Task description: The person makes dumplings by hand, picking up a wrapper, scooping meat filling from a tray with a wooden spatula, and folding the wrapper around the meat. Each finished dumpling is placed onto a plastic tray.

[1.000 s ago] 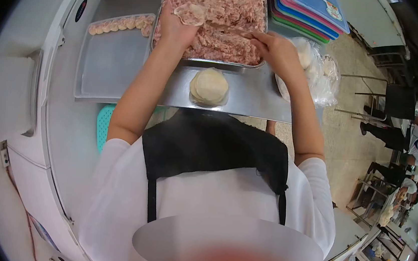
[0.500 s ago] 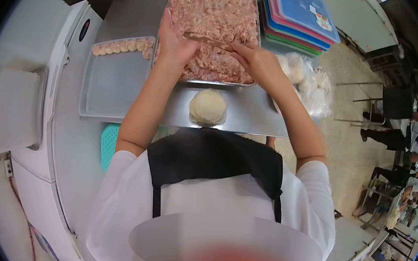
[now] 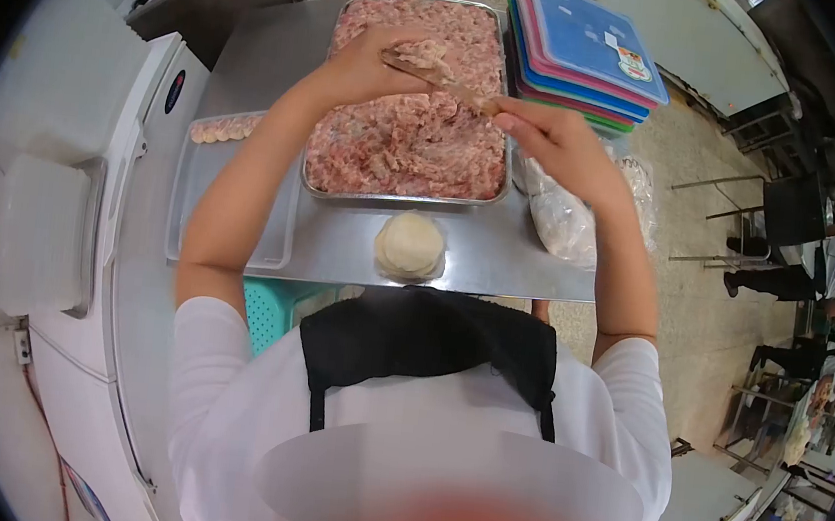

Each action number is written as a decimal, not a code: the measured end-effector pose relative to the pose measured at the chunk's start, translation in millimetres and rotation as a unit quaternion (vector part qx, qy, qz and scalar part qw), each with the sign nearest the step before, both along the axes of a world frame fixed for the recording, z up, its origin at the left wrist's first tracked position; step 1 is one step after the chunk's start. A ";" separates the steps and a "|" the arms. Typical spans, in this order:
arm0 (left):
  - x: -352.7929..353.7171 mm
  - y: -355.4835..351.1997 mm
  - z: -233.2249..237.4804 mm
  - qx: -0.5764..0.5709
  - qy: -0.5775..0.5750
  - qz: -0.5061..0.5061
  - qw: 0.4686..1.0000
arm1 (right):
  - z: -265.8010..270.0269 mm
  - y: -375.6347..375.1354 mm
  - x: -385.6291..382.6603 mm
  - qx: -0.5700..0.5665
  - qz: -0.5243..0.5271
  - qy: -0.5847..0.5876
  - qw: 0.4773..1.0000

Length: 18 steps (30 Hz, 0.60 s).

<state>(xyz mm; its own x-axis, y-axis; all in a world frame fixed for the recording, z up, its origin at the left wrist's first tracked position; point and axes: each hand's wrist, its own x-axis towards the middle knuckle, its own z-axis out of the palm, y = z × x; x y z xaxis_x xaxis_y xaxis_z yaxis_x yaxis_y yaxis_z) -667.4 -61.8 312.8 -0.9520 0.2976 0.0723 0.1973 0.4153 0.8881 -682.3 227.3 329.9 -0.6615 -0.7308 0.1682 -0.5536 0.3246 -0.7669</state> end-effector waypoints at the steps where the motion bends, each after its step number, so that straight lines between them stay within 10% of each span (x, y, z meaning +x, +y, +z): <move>1: 1.0 -2.6 -3.6 -0.067 0.040 0.020 0.997 | -6.8 1.8 -2.5 0.020 0.009 0.003 1.000; 3: 5.1 -6.1 -19.1 -0.201 0.119 0.058 0.971 | -23.4 3.4 -14.2 0.058 0.028 0.008 0.998; 13: 31.0 16.4 -54.4 -0.060 0.072 0.101 0.990 | -62.1 -5.8 -12.1 0.056 0.024 -0.043 0.997; 18: 24.5 16.0 -79.8 -0.045 0.104 0.175 0.978 | -75.6 -11.0 -47.6 0.049 0.025 0.137 0.989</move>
